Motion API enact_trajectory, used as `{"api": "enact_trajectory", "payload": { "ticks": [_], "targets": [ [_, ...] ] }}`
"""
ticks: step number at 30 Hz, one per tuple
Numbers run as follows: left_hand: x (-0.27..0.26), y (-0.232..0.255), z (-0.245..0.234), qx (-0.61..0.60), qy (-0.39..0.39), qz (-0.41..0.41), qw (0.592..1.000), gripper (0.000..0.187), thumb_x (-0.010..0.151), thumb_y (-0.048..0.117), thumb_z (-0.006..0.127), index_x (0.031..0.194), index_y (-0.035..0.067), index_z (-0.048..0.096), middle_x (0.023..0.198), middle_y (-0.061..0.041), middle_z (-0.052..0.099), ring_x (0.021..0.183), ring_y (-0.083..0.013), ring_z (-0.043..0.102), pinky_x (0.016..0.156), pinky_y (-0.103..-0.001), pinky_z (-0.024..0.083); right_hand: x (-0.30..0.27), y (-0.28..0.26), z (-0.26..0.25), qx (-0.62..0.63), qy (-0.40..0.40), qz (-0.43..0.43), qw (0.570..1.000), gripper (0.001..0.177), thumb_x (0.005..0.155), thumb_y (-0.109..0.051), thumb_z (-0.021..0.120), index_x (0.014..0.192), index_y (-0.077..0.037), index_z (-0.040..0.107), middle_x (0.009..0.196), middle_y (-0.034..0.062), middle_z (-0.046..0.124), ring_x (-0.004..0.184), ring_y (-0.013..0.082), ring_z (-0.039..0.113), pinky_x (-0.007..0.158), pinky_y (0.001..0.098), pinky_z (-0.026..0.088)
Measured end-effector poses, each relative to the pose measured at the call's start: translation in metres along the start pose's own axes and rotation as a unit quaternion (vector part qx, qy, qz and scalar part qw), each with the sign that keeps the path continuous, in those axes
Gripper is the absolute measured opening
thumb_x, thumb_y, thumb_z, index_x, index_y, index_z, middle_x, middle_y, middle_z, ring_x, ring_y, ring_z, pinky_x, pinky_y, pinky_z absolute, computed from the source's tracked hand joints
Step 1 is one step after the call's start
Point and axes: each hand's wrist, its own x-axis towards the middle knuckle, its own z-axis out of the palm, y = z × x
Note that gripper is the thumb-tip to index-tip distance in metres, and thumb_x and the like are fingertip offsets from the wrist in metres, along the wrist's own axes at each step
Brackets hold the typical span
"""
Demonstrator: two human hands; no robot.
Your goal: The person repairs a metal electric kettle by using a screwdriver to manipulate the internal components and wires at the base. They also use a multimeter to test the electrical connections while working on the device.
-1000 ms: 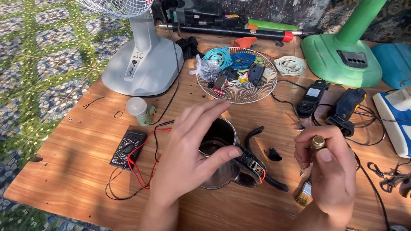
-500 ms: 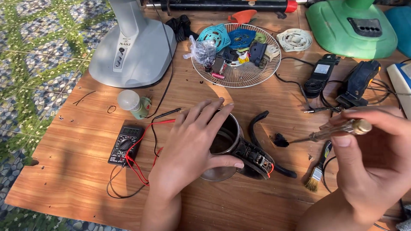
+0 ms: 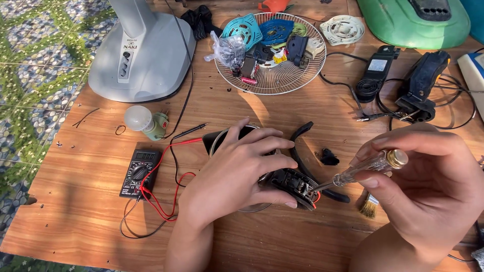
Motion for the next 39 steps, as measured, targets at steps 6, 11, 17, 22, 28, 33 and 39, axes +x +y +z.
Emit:
{"api": "enact_trajectory", "payload": {
  "ticks": [6, 11, 17, 22, 28, 33, 39],
  "targets": [
    [0.002, -0.005, -0.001, -0.035, -0.016, 0.012, 0.999, 0.049, 0.080, 0.058, 0.075, 0.110, 0.019, 0.073, 0.124, -0.005, 0.069, 0.121, -0.0291, 0.060, 0.105, -0.059, 0.035, 0.004, -0.003, -0.006, -0.016, -0.029, 0.017, 0.999, 0.045, 0.082, 0.002, 0.070, 0.119, 0.012, 0.047, 0.103, 0.0230, 0.063, 0.084, 0.0267, 0.073, 0.076, 0.0296, 0.067],
    [0.002, -0.004, -0.003, -0.038, -0.020, 0.014, 0.999, 0.048, 0.080, 0.057, 0.074, 0.110, 0.019, 0.073, 0.121, -0.004, 0.070, 0.121, -0.0289, 0.059, 0.108, -0.057, 0.033, 0.002, -0.008, -0.008, -0.020, -0.039, 0.041, 0.998, 0.046, 0.082, 0.004, 0.069, 0.121, 0.012, 0.047, 0.101, 0.0218, 0.063, 0.087, 0.0285, 0.077, 0.083, 0.0325, 0.069],
    [0.001, -0.003, -0.002, -0.046, -0.019, 0.007, 0.999, 0.047, 0.081, 0.058, 0.072, 0.110, 0.021, 0.072, 0.122, -0.002, 0.071, 0.123, -0.0288, 0.060, 0.103, -0.051, 0.035, -0.003, -0.028, 0.028, -0.080, 0.139, 0.142, 0.977, 0.027, 0.101, -0.007, 0.066, 0.123, 0.002, 0.052, 0.108, 0.0147, 0.057, 0.094, 0.0268, 0.072, 0.080, 0.0320, 0.063],
    [0.002, -0.004, -0.001, -0.052, -0.022, 0.006, 0.998, 0.047, 0.080, 0.059, 0.071, 0.107, 0.021, 0.072, 0.120, 0.000, 0.071, 0.123, -0.0284, 0.059, 0.104, -0.051, 0.033, 0.002, -0.012, 0.023, 0.013, 0.032, 0.060, 0.998, 0.046, 0.079, 0.001, 0.069, 0.116, 0.008, 0.043, 0.097, 0.0269, 0.064, 0.080, 0.0306, 0.073, 0.072, 0.0321, 0.065],
    [0.004, -0.004, -0.001, -0.056, -0.025, 0.004, 0.998, 0.046, 0.081, 0.058, 0.072, 0.105, 0.019, 0.072, 0.119, -0.001, 0.070, 0.123, -0.0283, 0.058, 0.104, -0.050, 0.033, 0.002, -0.011, 0.010, -0.014, 0.000, 0.102, 0.995, 0.041, 0.086, 0.004, 0.063, 0.121, 0.010, 0.042, 0.097, 0.0296, 0.067, 0.088, 0.0339, 0.077, 0.077, 0.0342, 0.068],
    [0.005, -0.001, -0.002, -0.053, -0.019, 0.002, 0.998, 0.048, 0.080, 0.060, 0.071, 0.103, 0.018, 0.071, 0.115, -0.001, 0.070, 0.119, -0.0273, 0.058, 0.105, -0.051, 0.032, -0.003, -0.002, 0.007, -0.020, 0.014, 0.112, 0.993, 0.040, 0.091, 0.004, 0.065, 0.124, 0.007, 0.044, 0.101, 0.0219, 0.062, 0.092, 0.0336, 0.078, 0.076, 0.0312, 0.066],
    [0.007, 0.001, -0.002, -0.050, -0.012, 0.003, 0.999, 0.048, 0.080, 0.059, 0.073, 0.102, 0.016, 0.070, 0.112, -0.001, 0.070, 0.116, -0.0274, 0.058, 0.106, -0.051, 0.033, -0.009, -0.008, 0.025, -0.014, 0.116, 0.124, 0.985, 0.040, 0.092, -0.012, 0.069, 0.121, -0.007, 0.043, 0.095, 0.0144, 0.057, 0.087, 0.0279, 0.072, 0.081, 0.0326, 0.061]
  ]
}}
